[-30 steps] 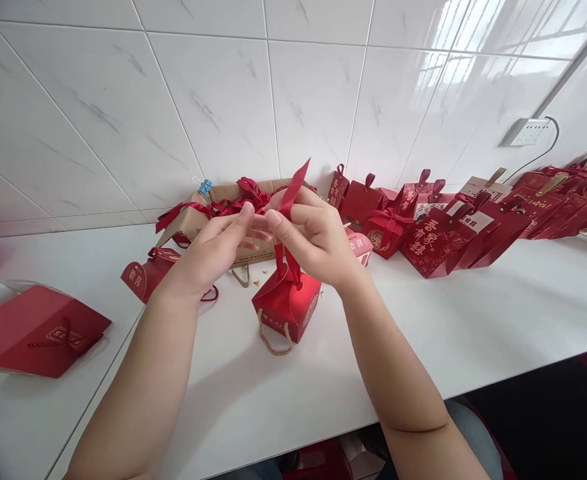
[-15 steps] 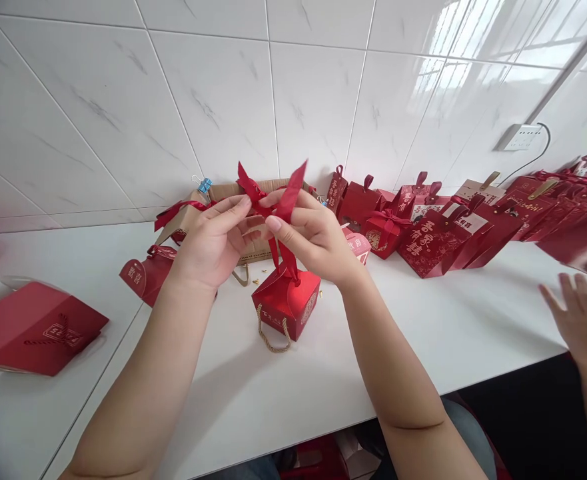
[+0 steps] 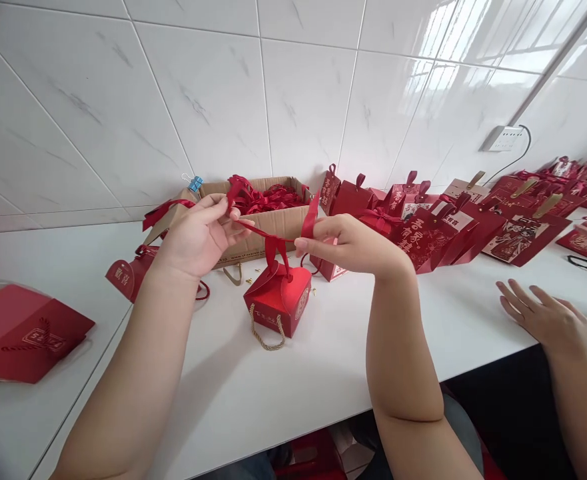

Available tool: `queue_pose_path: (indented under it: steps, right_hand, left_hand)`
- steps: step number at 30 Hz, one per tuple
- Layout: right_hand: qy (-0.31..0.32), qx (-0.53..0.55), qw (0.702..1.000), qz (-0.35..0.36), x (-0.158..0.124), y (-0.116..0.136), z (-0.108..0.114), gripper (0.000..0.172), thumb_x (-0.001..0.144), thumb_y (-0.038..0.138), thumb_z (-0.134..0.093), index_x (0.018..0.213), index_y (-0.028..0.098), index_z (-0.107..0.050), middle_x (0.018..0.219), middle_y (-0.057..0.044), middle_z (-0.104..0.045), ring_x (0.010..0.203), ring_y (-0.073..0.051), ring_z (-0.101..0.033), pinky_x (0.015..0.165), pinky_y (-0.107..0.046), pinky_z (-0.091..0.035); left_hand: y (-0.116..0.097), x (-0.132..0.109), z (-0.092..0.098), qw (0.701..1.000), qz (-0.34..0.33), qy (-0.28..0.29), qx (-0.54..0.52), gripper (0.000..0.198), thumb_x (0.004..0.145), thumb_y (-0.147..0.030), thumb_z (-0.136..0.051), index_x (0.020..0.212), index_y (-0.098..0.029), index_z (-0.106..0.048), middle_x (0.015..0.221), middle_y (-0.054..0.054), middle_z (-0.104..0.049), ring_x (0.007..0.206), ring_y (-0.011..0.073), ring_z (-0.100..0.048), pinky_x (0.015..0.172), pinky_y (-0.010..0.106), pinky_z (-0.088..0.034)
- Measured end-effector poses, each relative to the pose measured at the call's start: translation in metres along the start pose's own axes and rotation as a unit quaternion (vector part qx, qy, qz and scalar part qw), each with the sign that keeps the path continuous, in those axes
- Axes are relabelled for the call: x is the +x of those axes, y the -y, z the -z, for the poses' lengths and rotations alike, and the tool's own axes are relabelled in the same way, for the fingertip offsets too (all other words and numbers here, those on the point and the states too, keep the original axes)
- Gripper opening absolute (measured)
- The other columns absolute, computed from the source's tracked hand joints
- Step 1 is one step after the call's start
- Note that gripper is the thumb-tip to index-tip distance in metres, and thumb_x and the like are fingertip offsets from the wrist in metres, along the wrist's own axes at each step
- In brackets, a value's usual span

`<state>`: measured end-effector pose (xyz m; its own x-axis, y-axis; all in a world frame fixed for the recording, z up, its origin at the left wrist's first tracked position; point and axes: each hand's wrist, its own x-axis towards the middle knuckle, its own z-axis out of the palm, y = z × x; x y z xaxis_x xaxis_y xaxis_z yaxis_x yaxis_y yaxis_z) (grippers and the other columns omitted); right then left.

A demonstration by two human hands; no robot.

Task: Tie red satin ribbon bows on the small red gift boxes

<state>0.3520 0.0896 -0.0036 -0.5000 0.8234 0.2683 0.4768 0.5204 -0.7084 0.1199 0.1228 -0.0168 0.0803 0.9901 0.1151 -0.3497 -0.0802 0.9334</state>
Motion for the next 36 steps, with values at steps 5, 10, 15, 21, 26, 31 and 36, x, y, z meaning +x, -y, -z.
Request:
queue_pose_path:
  steps: [5,10,15,21,26,31,36]
  right_hand:
    - [0.030,0.004,0.999,-0.045,-0.010,0.003,0.009,0.033,0.081,0.052,-0.064,0.069,0.022,-0.073,0.066,-0.002,-0.067,0.066,-0.016,-0.061,0.059,-0.028,-0.047]
    - [0.086,-0.035,0.986,-0.141,-0.014,-0.004,0.015,0.037,0.083,0.049,-0.061,0.060,0.021,-0.072,0.065,-0.004,-0.069,0.062,-0.016,-0.062,0.060,-0.029,-0.049]
    - [0.137,-0.041,0.965,-0.218,-0.017,-0.006,0.020,0.040,0.085,0.044,-0.058,0.055,0.020,-0.068,0.056,-0.004,-0.067,0.053,-0.015,-0.062,0.064,-0.031,-0.051]
    - [0.141,-0.060,0.942,-0.298,-0.013,-0.011,0.024,0.030,0.082,0.034,-0.056,0.060,0.018,-0.068,0.050,-0.002,-0.063,0.038,-0.011,-0.050,0.045,-0.026,-0.040]
    - [0.143,-0.059,0.928,-0.338,-0.009,-0.022,0.027,0.025,0.076,0.029,-0.058,0.056,0.018,-0.066,0.045,-0.002,-0.055,0.037,-0.010,-0.045,0.040,-0.026,-0.031]
    - [0.142,-0.036,0.925,-0.350,-0.008,-0.032,0.028,0.022,0.073,0.028,-0.058,0.055,0.018,-0.064,0.042,0.000,-0.048,0.038,-0.010,-0.039,0.040,-0.026,-0.029]
    - [0.152,-0.021,0.918,-0.365,-0.007,-0.043,0.030,0.020,0.072,0.029,-0.059,0.058,0.017,-0.066,0.042,0.001,-0.046,0.040,-0.010,-0.038,0.040,-0.025,-0.028]
  left_hand:
    - [-0.004,0.003,0.012,0.984,-0.008,-0.002,0.180,0.009,0.083,-0.023,-0.057,0.076,-0.019,-0.054,0.067,-0.003,-0.057,0.066,0.0120,-0.061,0.066,0.023,-0.048]
    - [-0.010,0.005,0.028,0.933,-0.008,-0.057,0.355,0.009,0.078,-0.016,-0.056,0.070,-0.019,-0.055,0.060,-0.002,-0.057,0.062,0.0114,-0.057,0.063,0.022,-0.044]
    - [-0.011,0.009,0.044,0.899,0.059,-0.024,0.433,0.007,0.075,-0.024,-0.059,0.070,-0.020,-0.057,0.062,0.000,-0.061,0.062,0.0145,-0.057,0.057,0.023,-0.039]
    - [-0.003,0.016,0.063,0.823,0.097,-0.052,0.558,0.001,0.065,-0.021,-0.054,0.065,-0.021,-0.054,0.066,0.000,-0.066,0.060,0.0169,-0.058,0.058,0.027,-0.040]
    - [0.001,0.022,0.067,0.789,0.127,-0.026,0.600,0.002,0.059,-0.019,-0.053,0.058,-0.021,-0.052,0.069,0.003,-0.070,0.063,0.0206,-0.061,0.056,0.029,-0.040]
    - [0.007,0.030,0.072,0.734,0.184,-0.005,0.654,0.006,0.058,-0.020,-0.056,0.055,-0.023,-0.058,0.063,0.005,-0.069,0.062,0.0237,-0.061,0.057,0.032,-0.040]
    - [0.011,0.033,0.077,0.727,0.191,0.000,0.659,0.007,0.055,-0.018,-0.056,0.054,-0.023,-0.060,0.070,0.005,-0.072,0.062,0.0239,-0.061,0.056,0.032,-0.041]
